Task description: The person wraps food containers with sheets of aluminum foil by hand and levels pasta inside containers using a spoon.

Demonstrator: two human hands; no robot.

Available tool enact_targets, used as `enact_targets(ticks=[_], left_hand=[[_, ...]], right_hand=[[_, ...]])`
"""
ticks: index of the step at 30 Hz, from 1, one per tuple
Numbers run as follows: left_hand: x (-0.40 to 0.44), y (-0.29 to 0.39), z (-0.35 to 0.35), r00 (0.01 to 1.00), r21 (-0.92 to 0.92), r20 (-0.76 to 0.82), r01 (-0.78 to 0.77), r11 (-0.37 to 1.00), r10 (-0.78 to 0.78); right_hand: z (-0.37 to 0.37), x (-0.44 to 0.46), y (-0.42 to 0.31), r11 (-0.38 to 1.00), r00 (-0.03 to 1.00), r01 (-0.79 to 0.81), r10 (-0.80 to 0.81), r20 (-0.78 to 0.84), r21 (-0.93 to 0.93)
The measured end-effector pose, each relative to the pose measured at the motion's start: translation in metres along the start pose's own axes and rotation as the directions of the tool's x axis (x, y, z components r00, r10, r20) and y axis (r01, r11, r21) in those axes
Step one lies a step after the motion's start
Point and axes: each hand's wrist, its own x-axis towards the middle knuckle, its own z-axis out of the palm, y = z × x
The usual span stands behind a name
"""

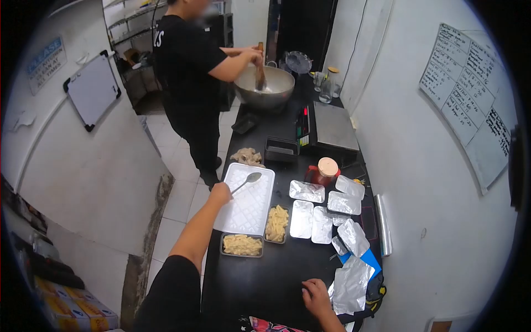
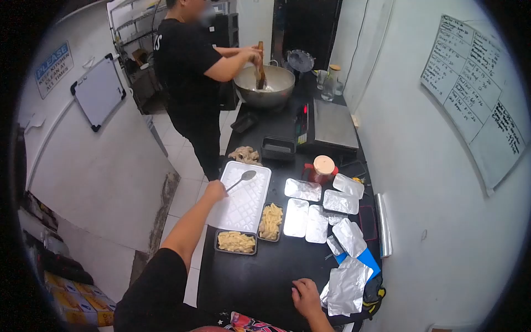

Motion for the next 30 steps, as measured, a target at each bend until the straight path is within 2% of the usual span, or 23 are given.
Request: enact_targets(ticks=[1, 4, 6, 8, 9, 10, 11, 13, 14, 16, 19, 21, 23, 26, 29, 30], left_hand=[[-0.011, 0.005, -0.016, 0.997, 0.05, 0.033, -0.075, 0.996, 0.074], [-0.06, 0.011, -0.018, 0.999, -0.33, -0.021, 0.033, 0.944, -0.042], [-0.105, 0.029, -0.021, 0.998, -0.478, 0.039, 0.069, 0.875, -0.057], [-0.156, 0.057, -0.025, 0.988, -0.524, 0.137, 0.13, 0.842, -0.068], [-0.188, 0.077, -0.034, 0.987, -0.529, 0.145, 0.141, 0.837, -0.074], [-0.211, 0.086, -0.028, 0.964, -0.59, 0.254, 0.222, 0.776, -0.082], [-0.232, 0.097, -0.024, 0.953, -0.63, 0.292, 0.25, 0.735, -0.074], [-0.275, 0.123, -0.018, 0.926, -0.702, 0.373, 0.315, 0.638, -0.047], [-0.29, 0.133, -0.012, 0.927, -0.706, 0.372, 0.313, 0.635, -0.043], [-0.315, 0.151, 0.0, 0.928, -0.714, 0.372, 0.309, 0.629, -0.034], [-0.334, 0.165, 0.044, 0.99, -0.732, 0.136, 0.068, 0.678, 0.047], [-0.348, 0.186, 0.033, 0.985, -0.721, 0.169, 0.1, 0.685, 0.034], [-0.354, 0.198, 0.032, 0.982, -0.744, 0.188, 0.122, 0.657, 0.03], [-0.354, 0.206, 0.028, 0.966, -0.837, 0.257, 0.215, 0.504, 0.015], [-0.351, 0.205, 0.016, 0.972, -0.865, 0.229, 0.176, 0.469, 0.057], [-0.348, 0.204, 0.013, 0.963, -0.872, 0.259, 0.201, 0.446, 0.073]], right_hand=[[0.001, 0.001, 0.002, 0.999, 1.0, -0.011, 0.012, -0.019, 0.051], [0.004, 0.012, -0.004, 0.965, 0.996, -0.081, 0.089, -0.02, 0.25], [0.012, 0.018, -0.008, 0.92, 0.992, -0.124, 0.127, 0.017, 0.371], [0.032, 0.026, -0.002, 0.871, 0.988, -0.154, 0.138, 0.068, 0.467], [0.041, 0.028, 0.0, 0.789, 0.962, -0.272, 0.203, 0.184, 0.551], [0.049, 0.03, 0.001, 0.69, 0.917, -0.395, 0.254, 0.308, 0.607], [0.054, 0.028, 0.001, 0.575, 0.853, -0.518, 0.289, 0.435, 0.633], [0.056, 0.019, -0.01, 0.402, 0.81, -0.586, 0.273, 0.519, 0.704], [0.053, 0.017, -0.015, 0.311, 0.79, -0.613, 0.261, 0.555, 0.726], [0.046, 0.008, -0.022, 0.292, 0.771, -0.636, 0.263, 0.579, 0.714], [0.047, -0.009, -0.017, 0.301, 0.782, -0.624, 0.225, 0.582, 0.721], [0.04, -0.017, -0.016, 0.373, 0.793, -0.608, 0.247, 0.556, 0.701], [0.043, -0.024, -0.02, 0.25, 0.842, -0.524, 0.296, 0.451, 0.814], [0.052, -0.033, -0.018, 0.236, 0.889, -0.336, 0.398, 0.225, 0.912], [0.042, -0.029, -0.028, 0.261, 0.819, -0.448, 0.504, 0.275, 0.855], [0.039, -0.027, -0.031, 0.307, 0.81, -0.507, 0.49, 0.323, 0.805]])
